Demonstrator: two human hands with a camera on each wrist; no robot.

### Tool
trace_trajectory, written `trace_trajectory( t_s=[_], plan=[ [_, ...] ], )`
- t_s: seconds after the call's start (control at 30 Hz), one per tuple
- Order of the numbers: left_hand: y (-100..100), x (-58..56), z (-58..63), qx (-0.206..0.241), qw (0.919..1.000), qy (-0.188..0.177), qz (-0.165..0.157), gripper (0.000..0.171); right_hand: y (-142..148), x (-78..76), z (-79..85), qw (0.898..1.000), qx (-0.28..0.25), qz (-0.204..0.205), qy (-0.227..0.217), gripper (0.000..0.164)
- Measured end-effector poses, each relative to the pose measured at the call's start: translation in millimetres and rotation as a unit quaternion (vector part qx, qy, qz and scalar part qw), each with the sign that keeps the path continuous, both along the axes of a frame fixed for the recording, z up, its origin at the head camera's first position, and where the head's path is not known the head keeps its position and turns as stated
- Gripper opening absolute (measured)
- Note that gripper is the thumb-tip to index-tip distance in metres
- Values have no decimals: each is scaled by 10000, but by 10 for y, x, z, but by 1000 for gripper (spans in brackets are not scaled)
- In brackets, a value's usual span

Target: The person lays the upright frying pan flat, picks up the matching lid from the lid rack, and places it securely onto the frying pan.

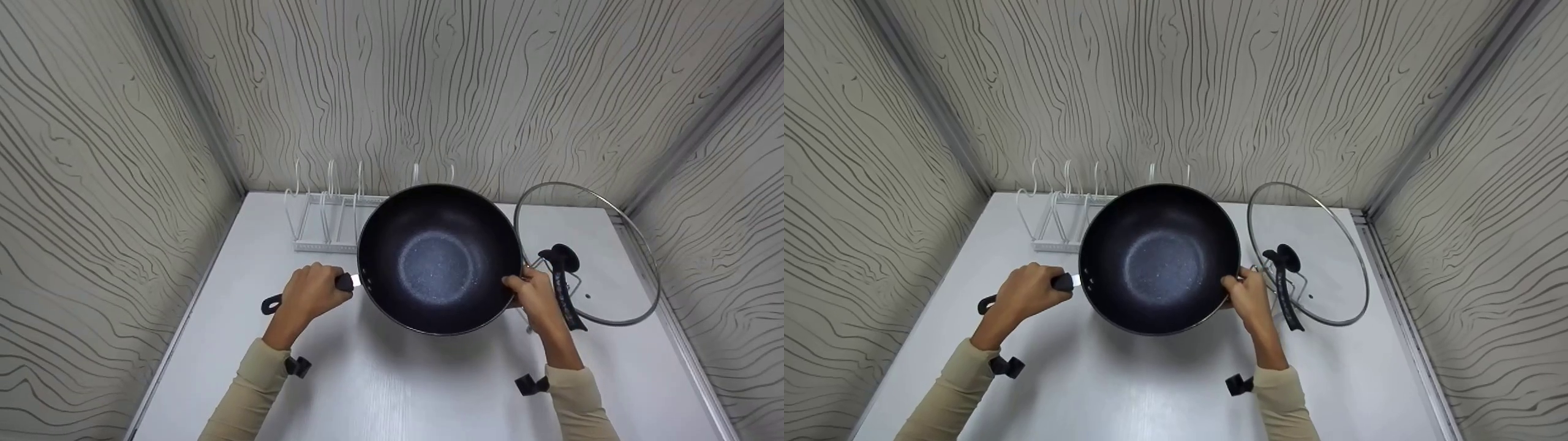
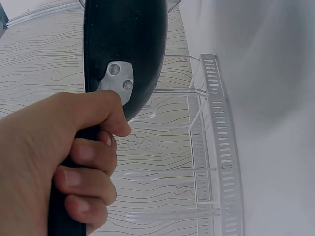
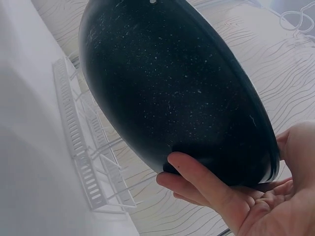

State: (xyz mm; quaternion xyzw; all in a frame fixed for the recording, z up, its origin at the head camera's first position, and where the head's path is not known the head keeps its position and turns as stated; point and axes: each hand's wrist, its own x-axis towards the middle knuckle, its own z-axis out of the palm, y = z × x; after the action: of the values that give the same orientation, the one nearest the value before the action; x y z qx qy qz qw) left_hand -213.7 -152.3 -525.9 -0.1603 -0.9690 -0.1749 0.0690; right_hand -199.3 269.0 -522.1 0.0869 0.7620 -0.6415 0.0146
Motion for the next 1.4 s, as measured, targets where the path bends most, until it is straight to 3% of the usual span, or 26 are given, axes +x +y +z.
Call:
trace_trajectory(
  t_s=[0.33, 1.1, 1.4],
  plan=[
    [-14, 11, -103, -24, 10000, 37, -14, 38, -26, 78, -163, 9997, -49, -210, -72, 29],
    [-65, 56, -394, -364, 9985, 355, -224, 34, -84, 271, -528, 9974, -419, -404, -424, 38],
    [-98, 82, -534, -338, 9988, 230, -251, 36, -108, 304, -708, 9957, -546, -444, -609, 39]
  ],
)
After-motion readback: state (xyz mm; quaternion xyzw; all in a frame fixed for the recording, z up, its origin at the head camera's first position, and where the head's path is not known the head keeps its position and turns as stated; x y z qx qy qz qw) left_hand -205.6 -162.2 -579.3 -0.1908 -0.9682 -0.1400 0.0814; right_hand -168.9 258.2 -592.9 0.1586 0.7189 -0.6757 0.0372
